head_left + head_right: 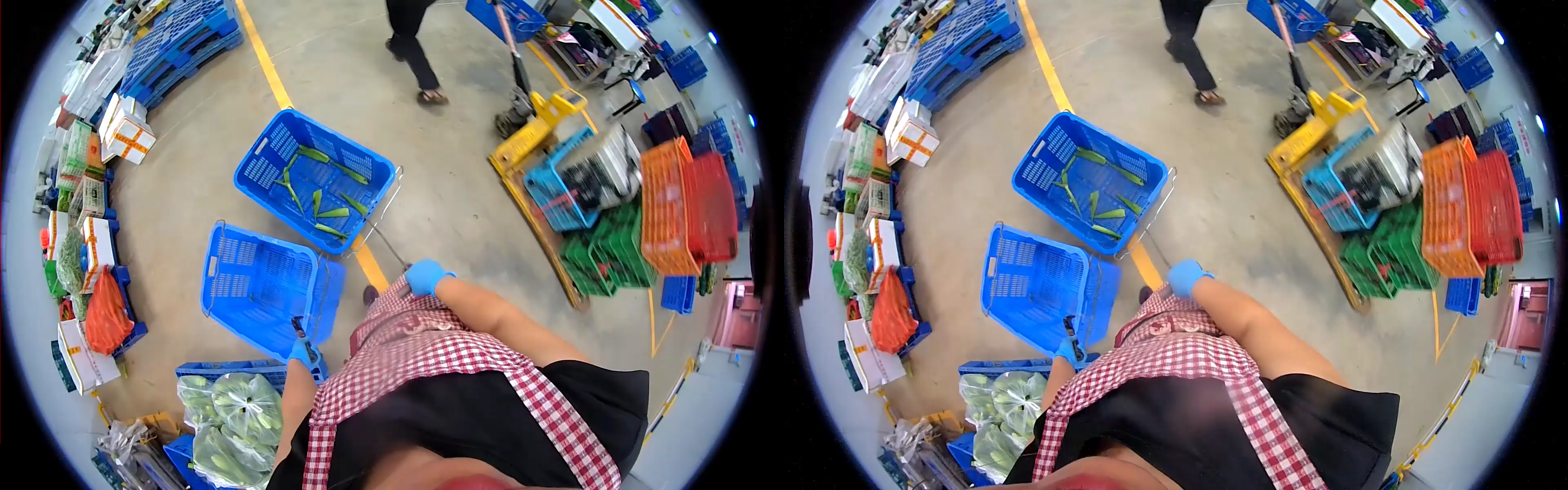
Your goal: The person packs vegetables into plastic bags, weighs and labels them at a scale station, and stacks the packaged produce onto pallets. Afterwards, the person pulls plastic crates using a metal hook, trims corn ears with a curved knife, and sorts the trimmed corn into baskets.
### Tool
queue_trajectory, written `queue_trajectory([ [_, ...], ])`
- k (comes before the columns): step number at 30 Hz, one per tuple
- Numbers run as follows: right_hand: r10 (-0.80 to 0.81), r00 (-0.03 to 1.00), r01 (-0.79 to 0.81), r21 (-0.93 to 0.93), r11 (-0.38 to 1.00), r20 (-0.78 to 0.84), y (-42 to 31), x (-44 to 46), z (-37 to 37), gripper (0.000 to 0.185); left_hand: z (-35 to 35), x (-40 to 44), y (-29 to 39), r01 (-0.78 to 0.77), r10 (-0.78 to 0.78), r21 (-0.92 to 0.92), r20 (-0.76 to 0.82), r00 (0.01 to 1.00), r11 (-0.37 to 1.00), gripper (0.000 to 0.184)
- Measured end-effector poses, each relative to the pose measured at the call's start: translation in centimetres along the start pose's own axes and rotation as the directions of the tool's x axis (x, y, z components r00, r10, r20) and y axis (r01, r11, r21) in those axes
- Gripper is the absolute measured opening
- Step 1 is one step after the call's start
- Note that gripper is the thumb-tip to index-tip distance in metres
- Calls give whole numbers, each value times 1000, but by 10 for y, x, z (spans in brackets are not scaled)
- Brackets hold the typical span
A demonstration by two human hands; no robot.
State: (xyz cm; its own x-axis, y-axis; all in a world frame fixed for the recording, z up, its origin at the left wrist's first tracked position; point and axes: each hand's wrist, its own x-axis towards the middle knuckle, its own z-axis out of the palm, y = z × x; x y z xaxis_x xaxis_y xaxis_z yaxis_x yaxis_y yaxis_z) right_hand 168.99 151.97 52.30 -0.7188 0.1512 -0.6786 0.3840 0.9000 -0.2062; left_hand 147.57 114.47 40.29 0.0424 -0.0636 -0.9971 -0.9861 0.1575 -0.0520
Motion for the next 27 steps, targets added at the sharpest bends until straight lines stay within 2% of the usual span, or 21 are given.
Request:
queue_trajectory([
  [3,-16,999,16,0,1000,45,7,-17,-62,24,-3,-34,30,-68,70,85,-31,997,994,17],
  [6,-64,998,66,-143,987,14,2,-62,-90,23,-20,-55,37,-86,93,84,-72,993,993,19],
  [7,-60,998,61,-129,990,13,2,-72,-95,23,-14,-70,33,-89,95,65,-95,991,994,19],
  [8,-55,998,56,-114,992,14,4,-85,-96,23,-12,-90,29,-127,136,126,-58,989,984,18],
  [11,-72,997,71,-42,997,-15,37,-79,-99,21,32,-145,32,-197,215,106,-195,957,975,16],
  [12,-80,997,80,-11,997,-23,42,-82,-104,21,39,-153,32,-203,213,70,-225,951,977,16],
  [15,-200,974,186,-130,974,-106,59,-94,-129,24,48,-189,32,-169,188,145,-132,973,975,17],
  [16,-156,987,153,-79,985,-35,61,-92,-136,25,24,-137,41,-113,130,158,-101,986,981,18],
  [18,-66,989,63,21,998,132,61,-87,-149,26,39,-170,50,-25,43,126,-145,989,992,15],
  [19,-63,991,58,41,997,122,62,-85,-159,24,50,-196,57,21,0,119,-169,986,993,15],
  [20,-58,992,51,60,997,114,69,-79,-161,23,51,-179,59,29,-19,117,-84,996,993,12],
  [23,-42,994,40,25,999,99,80,-74,-152,22,57,-121,33,-285,291,318,27,956,904,8],
  [24,-43,993,45,-16,999,108,80,-76,-154,22,65,-126,32,-208,206,281,34,978,937,9],
  [26,-4,990,-2,43,999,140,72,-77,-173,22,55,-143,19,-30,24,182,36,999,983,11],
  [27,0,989,-10,68,998,147,67,-69,-187,21,62,-161,18,-19,23,173,-23,999,985,11],
])
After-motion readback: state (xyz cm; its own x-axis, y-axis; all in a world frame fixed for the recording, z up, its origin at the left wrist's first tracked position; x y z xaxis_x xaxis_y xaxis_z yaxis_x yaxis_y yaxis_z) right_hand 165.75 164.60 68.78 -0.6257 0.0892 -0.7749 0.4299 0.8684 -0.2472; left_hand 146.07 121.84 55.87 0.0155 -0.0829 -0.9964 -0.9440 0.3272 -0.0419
